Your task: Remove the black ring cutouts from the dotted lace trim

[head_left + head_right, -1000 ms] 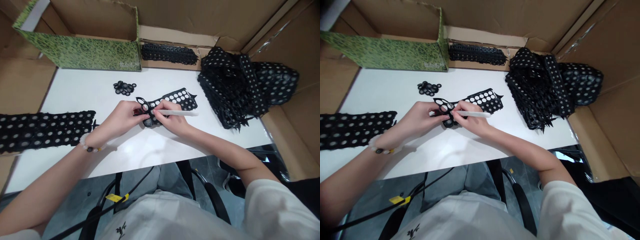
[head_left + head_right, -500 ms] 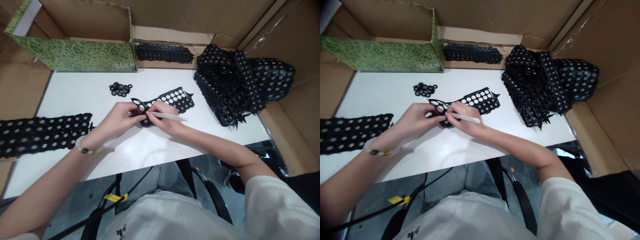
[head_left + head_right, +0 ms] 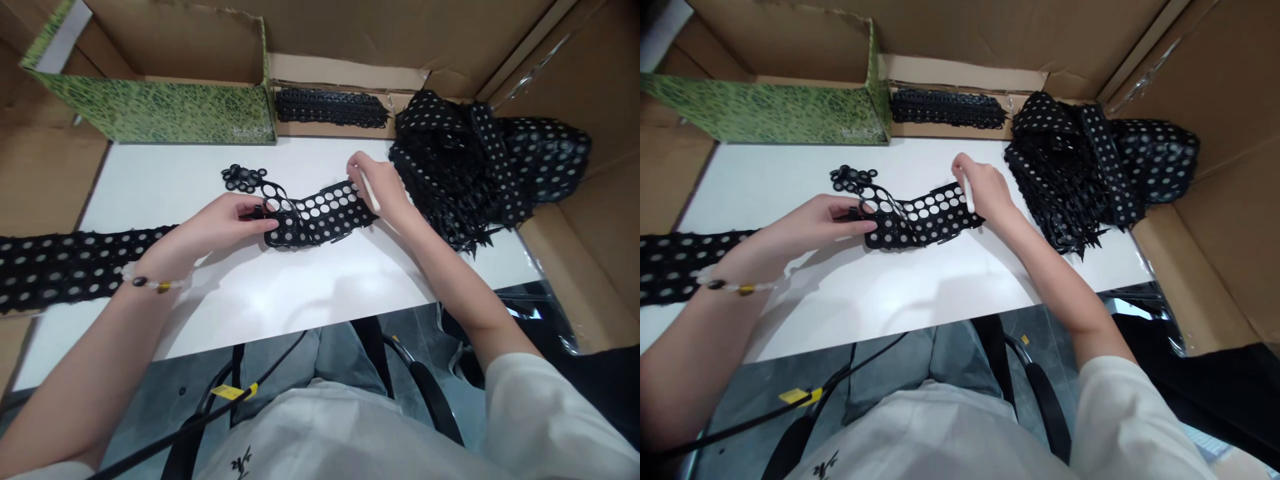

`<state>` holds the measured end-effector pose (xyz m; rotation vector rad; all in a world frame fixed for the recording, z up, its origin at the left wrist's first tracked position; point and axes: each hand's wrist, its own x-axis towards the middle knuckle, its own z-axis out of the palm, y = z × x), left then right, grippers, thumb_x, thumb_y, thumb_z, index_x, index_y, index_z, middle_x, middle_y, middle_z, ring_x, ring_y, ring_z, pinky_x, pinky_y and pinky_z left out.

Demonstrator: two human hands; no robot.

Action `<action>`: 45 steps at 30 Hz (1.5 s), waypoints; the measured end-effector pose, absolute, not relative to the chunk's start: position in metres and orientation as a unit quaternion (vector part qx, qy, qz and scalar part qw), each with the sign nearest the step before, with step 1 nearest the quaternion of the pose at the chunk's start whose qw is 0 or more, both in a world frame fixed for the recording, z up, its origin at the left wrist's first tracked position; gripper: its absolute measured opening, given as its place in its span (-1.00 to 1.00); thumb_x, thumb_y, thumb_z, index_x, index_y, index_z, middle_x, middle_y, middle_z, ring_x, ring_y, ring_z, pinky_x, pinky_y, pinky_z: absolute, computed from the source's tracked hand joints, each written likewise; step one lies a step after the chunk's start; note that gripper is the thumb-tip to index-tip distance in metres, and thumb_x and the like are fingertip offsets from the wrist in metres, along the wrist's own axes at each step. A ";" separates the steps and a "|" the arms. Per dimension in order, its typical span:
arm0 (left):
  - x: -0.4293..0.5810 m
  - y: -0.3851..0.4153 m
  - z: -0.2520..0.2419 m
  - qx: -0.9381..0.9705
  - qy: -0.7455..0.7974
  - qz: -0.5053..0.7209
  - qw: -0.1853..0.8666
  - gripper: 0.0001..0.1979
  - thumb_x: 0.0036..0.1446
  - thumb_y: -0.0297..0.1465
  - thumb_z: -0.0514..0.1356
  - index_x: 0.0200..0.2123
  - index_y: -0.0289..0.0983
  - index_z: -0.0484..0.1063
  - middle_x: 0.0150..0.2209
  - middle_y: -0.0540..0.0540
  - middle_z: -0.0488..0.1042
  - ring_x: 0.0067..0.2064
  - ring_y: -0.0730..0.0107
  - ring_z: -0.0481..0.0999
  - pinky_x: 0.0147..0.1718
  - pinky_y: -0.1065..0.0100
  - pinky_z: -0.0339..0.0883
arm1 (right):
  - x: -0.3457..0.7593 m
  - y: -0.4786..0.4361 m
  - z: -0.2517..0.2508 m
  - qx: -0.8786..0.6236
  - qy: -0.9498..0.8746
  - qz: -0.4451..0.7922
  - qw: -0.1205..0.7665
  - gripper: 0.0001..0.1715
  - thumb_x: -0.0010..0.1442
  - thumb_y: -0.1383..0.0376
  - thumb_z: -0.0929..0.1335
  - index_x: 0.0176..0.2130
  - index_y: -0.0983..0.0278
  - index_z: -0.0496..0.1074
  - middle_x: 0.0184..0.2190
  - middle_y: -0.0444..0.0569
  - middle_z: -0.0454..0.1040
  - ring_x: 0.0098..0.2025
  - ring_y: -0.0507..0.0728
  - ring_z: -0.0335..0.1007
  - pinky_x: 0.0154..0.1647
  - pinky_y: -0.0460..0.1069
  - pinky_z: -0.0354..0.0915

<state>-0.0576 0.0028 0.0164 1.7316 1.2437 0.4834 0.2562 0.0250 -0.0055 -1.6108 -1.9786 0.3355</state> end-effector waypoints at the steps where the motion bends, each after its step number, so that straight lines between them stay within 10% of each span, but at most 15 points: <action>1: -0.057 0.002 0.017 0.701 0.503 0.194 0.467 -0.65 -0.03 -0.05 0.41 -0.31 -0.19 0.59 -0.34 -0.05 0.60 -0.20 0.17 0.59 -0.19 0.31 0.49 | 0.264 0.033 -0.008 -0.640 -0.718 0.100 0.256 -0.84 0.43 0.17 0.31 -0.09 0.17 0.44 -0.36 -0.03 0.50 -0.24 0.25 0.48 -0.09 0.13 0.34; 18: -0.055 0.002 0.006 0.606 0.555 0.252 0.511 -0.65 -0.09 -0.12 0.51 -0.36 -0.27 0.63 -0.32 -0.18 0.65 -0.23 0.03 0.64 -0.26 0.19 0.56 | 0.317 0.066 -0.033 -0.678 -0.674 0.088 0.278 -0.68 0.06 0.33 0.53 -0.36 0.18 0.30 -0.39 -0.01 0.42 -0.18 0.30 0.43 -0.02 0.24 0.38; 25: -0.044 -0.008 -0.008 0.604 0.557 0.296 0.488 -0.71 0.05 -0.18 0.45 -0.32 -0.30 0.62 -0.27 -0.22 0.68 -0.27 0.13 0.62 -0.33 0.24 0.49 | 0.310 0.055 -0.014 -0.654 -0.664 0.066 0.358 -0.55 0.25 -0.06 0.49 -0.11 0.21 0.40 -0.22 0.09 0.52 -0.07 0.33 0.49 0.03 0.22 0.38; 32: -0.044 -0.007 -0.007 0.592 0.557 0.290 0.505 -0.70 0.02 -0.19 0.47 -0.31 -0.30 0.63 -0.22 -0.22 0.70 -0.24 0.12 0.63 -0.25 0.20 0.46 | 0.218 0.009 -0.016 -0.423 -0.654 0.430 0.457 -0.56 0.44 0.12 0.22 -0.13 0.28 0.60 -0.52 -0.14 0.33 -0.42 0.08 0.27 -0.33 0.02 0.28; 45: -0.047 -0.002 -0.018 0.584 0.524 0.313 0.535 -0.61 -0.02 -0.14 0.50 -0.23 -0.31 0.67 -0.19 -0.20 0.71 -0.16 0.12 0.65 -0.14 0.22 0.48 | 0.183 -0.008 -0.044 -0.383 -0.613 0.538 0.434 -0.58 0.22 0.04 0.45 -0.02 0.19 0.42 -0.24 -0.05 0.58 -0.16 0.17 0.53 -0.02 0.12 0.50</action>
